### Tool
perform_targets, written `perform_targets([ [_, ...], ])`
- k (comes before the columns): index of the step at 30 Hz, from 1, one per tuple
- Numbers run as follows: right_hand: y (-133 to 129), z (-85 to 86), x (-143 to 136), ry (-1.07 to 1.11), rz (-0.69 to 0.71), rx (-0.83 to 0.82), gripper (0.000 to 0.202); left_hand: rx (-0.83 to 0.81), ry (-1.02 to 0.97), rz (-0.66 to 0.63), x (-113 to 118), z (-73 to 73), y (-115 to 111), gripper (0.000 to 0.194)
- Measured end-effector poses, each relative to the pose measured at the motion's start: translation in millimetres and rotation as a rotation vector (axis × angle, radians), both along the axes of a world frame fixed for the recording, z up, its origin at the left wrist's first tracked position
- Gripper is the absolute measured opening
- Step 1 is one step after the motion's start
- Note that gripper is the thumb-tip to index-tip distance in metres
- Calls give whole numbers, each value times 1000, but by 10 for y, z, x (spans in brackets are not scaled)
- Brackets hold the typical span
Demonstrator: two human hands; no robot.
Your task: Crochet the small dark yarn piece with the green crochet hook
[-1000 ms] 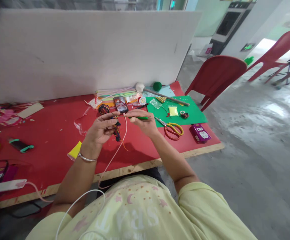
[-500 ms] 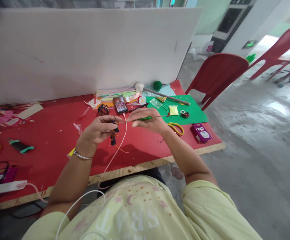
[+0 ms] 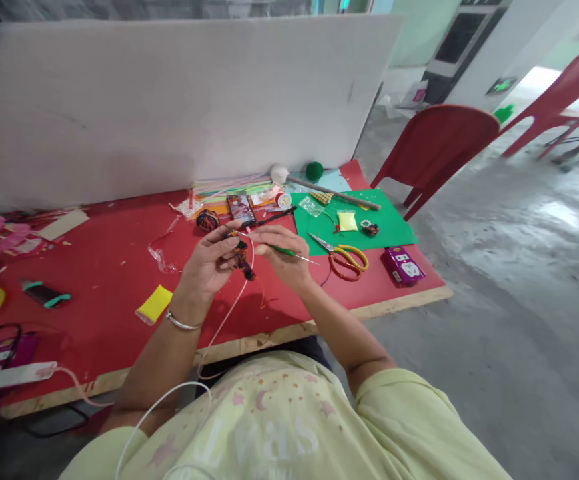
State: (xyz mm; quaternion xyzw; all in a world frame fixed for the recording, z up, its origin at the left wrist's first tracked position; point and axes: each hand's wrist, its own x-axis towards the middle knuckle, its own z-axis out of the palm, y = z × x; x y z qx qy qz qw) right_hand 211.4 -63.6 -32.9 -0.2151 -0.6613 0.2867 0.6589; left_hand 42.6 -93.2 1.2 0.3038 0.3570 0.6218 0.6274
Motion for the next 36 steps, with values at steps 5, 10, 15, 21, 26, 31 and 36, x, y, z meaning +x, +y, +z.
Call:
perform_targets([
  [5,-32,12,-48,-1,-53,-40,21,238,390,358,66,-113,-13,38],
  [10,-44,14,-67,-9,-53,-56,23,362,697,475,19,-195,-25,33],
  [15,-42,-4,-56,-37,-48,-76,23,323,551,424,27,-196,-9,28],
  [21,-63,14,-69,-6,-26,-87,20,318,408,399,60,-144,-20,26],
  [26,-81,32,-76,35,-14,-131,19,295,275,365,73,-109,-41,19],
  [31,-82,2,-112,122,19,-336,28,290,260,388,87,-119,-25,20],
  [36,-68,-50,-173,239,108,-592,36,269,246,412,104,-142,-5,17],
])
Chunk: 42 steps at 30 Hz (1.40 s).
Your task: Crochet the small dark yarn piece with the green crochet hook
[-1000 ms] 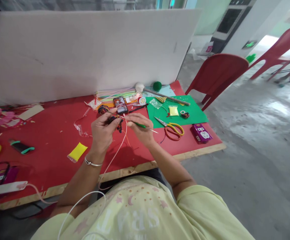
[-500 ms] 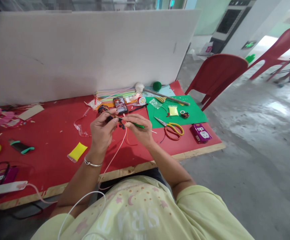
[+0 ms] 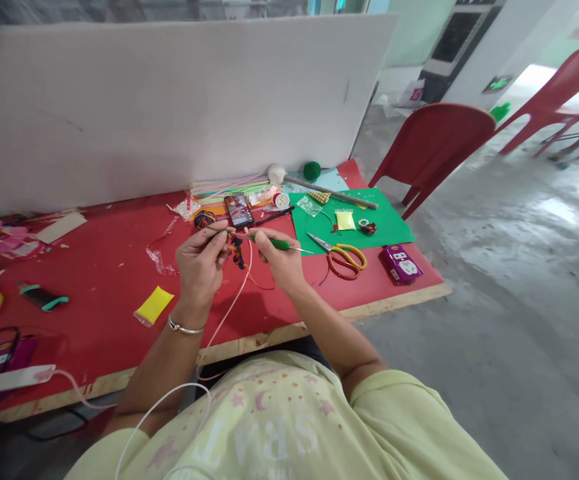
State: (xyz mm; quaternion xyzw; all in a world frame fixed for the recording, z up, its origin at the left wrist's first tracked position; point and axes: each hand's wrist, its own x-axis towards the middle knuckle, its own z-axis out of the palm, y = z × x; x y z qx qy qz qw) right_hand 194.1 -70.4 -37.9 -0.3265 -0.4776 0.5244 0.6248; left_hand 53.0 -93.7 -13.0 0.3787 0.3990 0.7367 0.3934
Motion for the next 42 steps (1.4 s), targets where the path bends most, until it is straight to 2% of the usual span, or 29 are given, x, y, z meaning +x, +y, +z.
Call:
perform_targets([
  [4,-22,-56,-32,22,8,-16,35,-12,-30,6,15,26,8,22],
  [11,-68,-157,-71,-72,-192,243,30,-97,-193,-178,21,121,-3,35],
  [15,-46,-170,-97,-105,-249,411,23,-146,-196,-197,33,122,4,34],
  [18,-38,-162,-115,-117,-256,456,20,-166,-178,-213,43,97,11,34],
  [20,-44,-150,-125,-142,-261,434,22,-136,-115,-159,51,64,11,34],
  [24,-58,-132,-138,-202,-279,456,19,-11,146,76,65,-7,5,33],
  [26,-62,-131,-141,-204,-286,497,16,-9,147,81,63,-18,11,34],
  [28,-69,-134,-141,-190,-284,517,15,-64,38,16,52,-8,22,38],
  [31,-88,-138,-135,-209,-285,491,16,-122,-94,-53,31,19,36,41],
  [34,-107,-134,-126,-230,-287,454,19,-110,-99,-56,25,20,31,40],
  [37,-118,-123,-123,-209,-280,455,17,-75,-29,-3,28,-15,17,36],
  [42,-139,-112,-127,-216,-279,428,16,-2,200,182,3,-97,12,30],
])
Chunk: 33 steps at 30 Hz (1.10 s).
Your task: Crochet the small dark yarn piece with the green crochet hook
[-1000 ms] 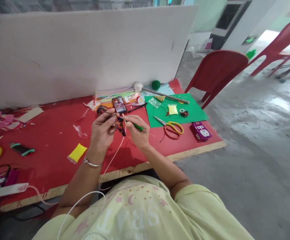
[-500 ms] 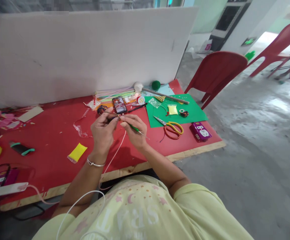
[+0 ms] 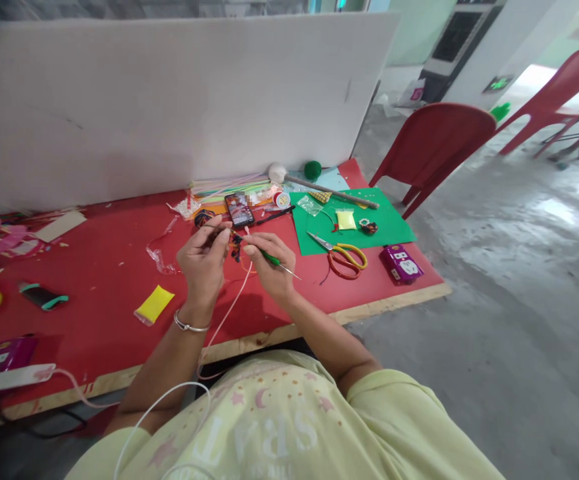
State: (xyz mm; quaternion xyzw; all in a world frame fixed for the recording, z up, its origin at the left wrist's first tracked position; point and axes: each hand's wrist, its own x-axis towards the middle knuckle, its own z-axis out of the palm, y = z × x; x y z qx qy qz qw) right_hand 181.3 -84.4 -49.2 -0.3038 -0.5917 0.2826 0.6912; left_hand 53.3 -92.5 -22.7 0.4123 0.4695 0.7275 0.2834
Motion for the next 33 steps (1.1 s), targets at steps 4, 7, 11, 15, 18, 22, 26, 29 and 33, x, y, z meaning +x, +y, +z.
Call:
perform_targets([
  [4,-15,-10,-1,-8,-14,-32,18,-2,28,40,-31,-66,31,28],
  [7,-21,-10,-2,6,-1,-21,16,-5,-21,30,-34,-95,58,28],
  [11,-25,5,1,10,9,-6,15,-15,-96,13,-21,-50,58,26],
  [15,-19,-2,15,-19,2,-11,17,-79,-236,-68,-10,39,39,28],
  [18,-12,-30,23,-43,-13,16,16,-67,-260,-89,-1,59,35,30],
  [22,-18,-51,26,-65,-28,42,16,-43,-250,-74,11,47,32,29],
  [26,-21,-38,41,-42,16,38,15,-46,-273,-143,-2,58,30,36],
  [29,-4,-31,54,9,43,12,13,-61,-276,-219,-22,67,48,39],
  [33,13,-34,60,29,21,-32,12,-56,-268,-213,-24,58,80,35],
])
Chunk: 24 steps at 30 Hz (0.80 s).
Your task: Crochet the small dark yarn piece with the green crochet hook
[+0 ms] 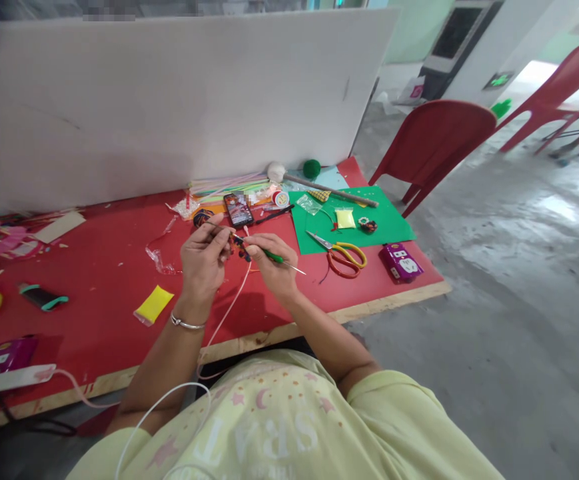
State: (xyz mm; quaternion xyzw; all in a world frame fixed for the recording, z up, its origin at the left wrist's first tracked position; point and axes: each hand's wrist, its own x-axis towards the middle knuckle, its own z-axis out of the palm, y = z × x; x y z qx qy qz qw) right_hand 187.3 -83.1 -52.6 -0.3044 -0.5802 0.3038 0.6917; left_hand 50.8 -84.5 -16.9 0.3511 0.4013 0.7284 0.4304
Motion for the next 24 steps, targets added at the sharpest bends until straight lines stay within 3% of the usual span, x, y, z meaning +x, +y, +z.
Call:
perform_targets([
  [13,-10,-21,11,-92,-123,174,15,36,-5,51,61,-89,22,40],
  [24,4,-40,20,-132,-118,248,16,29,10,64,63,-73,21,37],
])
